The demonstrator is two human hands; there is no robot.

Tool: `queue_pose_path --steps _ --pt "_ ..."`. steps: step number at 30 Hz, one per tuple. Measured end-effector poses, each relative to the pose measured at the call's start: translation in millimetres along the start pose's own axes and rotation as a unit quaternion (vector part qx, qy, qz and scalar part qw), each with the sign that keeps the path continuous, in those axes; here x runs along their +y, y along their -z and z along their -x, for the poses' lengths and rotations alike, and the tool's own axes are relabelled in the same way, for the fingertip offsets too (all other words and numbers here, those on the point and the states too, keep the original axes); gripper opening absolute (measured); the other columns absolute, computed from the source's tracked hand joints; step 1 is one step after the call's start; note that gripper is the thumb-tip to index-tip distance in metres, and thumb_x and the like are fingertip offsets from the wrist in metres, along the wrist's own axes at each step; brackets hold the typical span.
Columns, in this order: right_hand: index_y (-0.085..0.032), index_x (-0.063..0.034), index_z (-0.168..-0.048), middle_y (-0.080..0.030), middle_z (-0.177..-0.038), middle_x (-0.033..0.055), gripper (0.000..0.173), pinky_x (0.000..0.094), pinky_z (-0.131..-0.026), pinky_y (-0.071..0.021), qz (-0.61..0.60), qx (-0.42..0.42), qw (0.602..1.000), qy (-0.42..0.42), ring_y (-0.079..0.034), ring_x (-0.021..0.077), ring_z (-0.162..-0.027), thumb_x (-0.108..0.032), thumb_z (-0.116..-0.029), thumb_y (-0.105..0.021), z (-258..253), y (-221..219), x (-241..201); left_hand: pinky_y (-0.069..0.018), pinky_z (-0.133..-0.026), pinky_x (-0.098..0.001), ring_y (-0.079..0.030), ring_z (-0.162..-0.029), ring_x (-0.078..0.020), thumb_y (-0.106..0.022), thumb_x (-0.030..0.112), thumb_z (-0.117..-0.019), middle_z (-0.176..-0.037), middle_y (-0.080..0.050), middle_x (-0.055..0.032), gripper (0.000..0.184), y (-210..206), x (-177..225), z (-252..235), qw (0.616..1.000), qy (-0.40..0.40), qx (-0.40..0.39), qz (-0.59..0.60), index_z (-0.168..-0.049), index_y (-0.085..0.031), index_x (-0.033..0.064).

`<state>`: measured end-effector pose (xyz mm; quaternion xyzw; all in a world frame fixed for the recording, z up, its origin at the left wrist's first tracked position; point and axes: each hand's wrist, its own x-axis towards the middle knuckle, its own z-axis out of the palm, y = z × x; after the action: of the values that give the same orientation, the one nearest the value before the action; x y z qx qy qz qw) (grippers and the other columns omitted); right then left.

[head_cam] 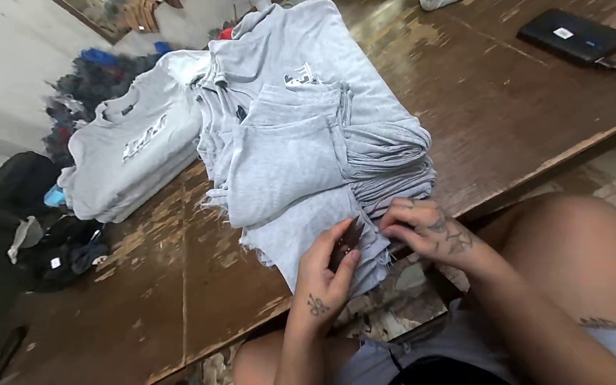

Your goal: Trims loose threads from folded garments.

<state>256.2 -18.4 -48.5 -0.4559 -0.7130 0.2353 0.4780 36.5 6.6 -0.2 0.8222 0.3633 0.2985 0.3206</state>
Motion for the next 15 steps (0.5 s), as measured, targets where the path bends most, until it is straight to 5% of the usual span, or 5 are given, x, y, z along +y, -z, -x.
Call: queue_pose_path --steps 3,7,10,12,15 --pt "-0.073 -0.0022 -0.092 -0.07 -0.084 0.0094 0.02 0.0288 -0.075 -0.0541 0.008 0.017 0.999 0.038 -0.067 0.0159 -0.08 -0.011 -0.0989 -0.056 4 11 -1 -0.0547 -0.084 -0.0238 -0.066 -0.092 -0.0111 -0.06 0.012 -0.0958 -0.108 -0.07 -0.0135 0.038 3 6 1 0.995 -0.031 -0.027 -0.087 -0.129 -0.065 -0.0055" --pt "-0.07 -0.0002 -0.092 -0.068 -0.083 0.0104 0.022 0.0197 -0.076 -0.0512 -0.05 0.034 0.995 0.08 -0.064 0.0103 -0.08 -0.012 -0.1014 -0.054 5 19 -11 -0.059 -0.074 -0.0357 -0.072 -0.086 -0.0224 -0.058 0.009 -0.0958 -0.103 -0.073 -0.0147 0.031 1 14 -1 0.982 -0.049 -0.016 -0.18 -0.122 -0.072 0.0009" --pt "-0.064 -0.0007 -0.081 -0.062 -0.072 0.0096 0.041 0.0202 -0.07 -0.0487 -0.093 0.036 0.99 0.104 -0.06 0.0096 -0.072 -0.03 -0.1073 -0.051 6 27 -22 -0.0571 -0.078 -0.0305 -0.069 -0.087 -0.017 -0.058 0.016 -0.0984 -0.103 -0.071 -0.0133 0.033 11 11 5 0.987 -0.036 -0.007 -0.155 -0.125 -0.068 -0.0005" --pt "-0.059 -0.0018 -0.075 -0.056 -0.064 0.0087 0.055 0.026 -0.062 -0.0437 -0.05 0.034 0.993 0.099 -0.054 0.0134 -0.063 -0.046 -0.106 -0.05 4 30 -28 -0.0521 -0.064 -0.0292 -0.06 -0.071 -0.0127 -0.067 0.025 -0.0927 -0.089 -0.067 -0.0077 0.041 19 5 14 0.987 -0.002 -0.01 -0.16 -0.125 -0.065 -0.0002" --pt "-0.072 -0.0012 -0.107 -0.07 -0.084 0.0123 0.058 0.0348 -0.068 -0.0556 0.053 0.025 0.996 0.07 -0.066 0.0216 -0.074 -0.056 -0.0959 -0.06 -10 19 -38 -0.0536 -0.058 -0.0316 -0.063 -0.063 -0.0121 -0.067 0.018 -0.0905 -0.076 -0.068 -0.0044 0.02 31 -3 15 0.987 0.015 -0.044 -0.154 -0.103 -0.07 0.0027"
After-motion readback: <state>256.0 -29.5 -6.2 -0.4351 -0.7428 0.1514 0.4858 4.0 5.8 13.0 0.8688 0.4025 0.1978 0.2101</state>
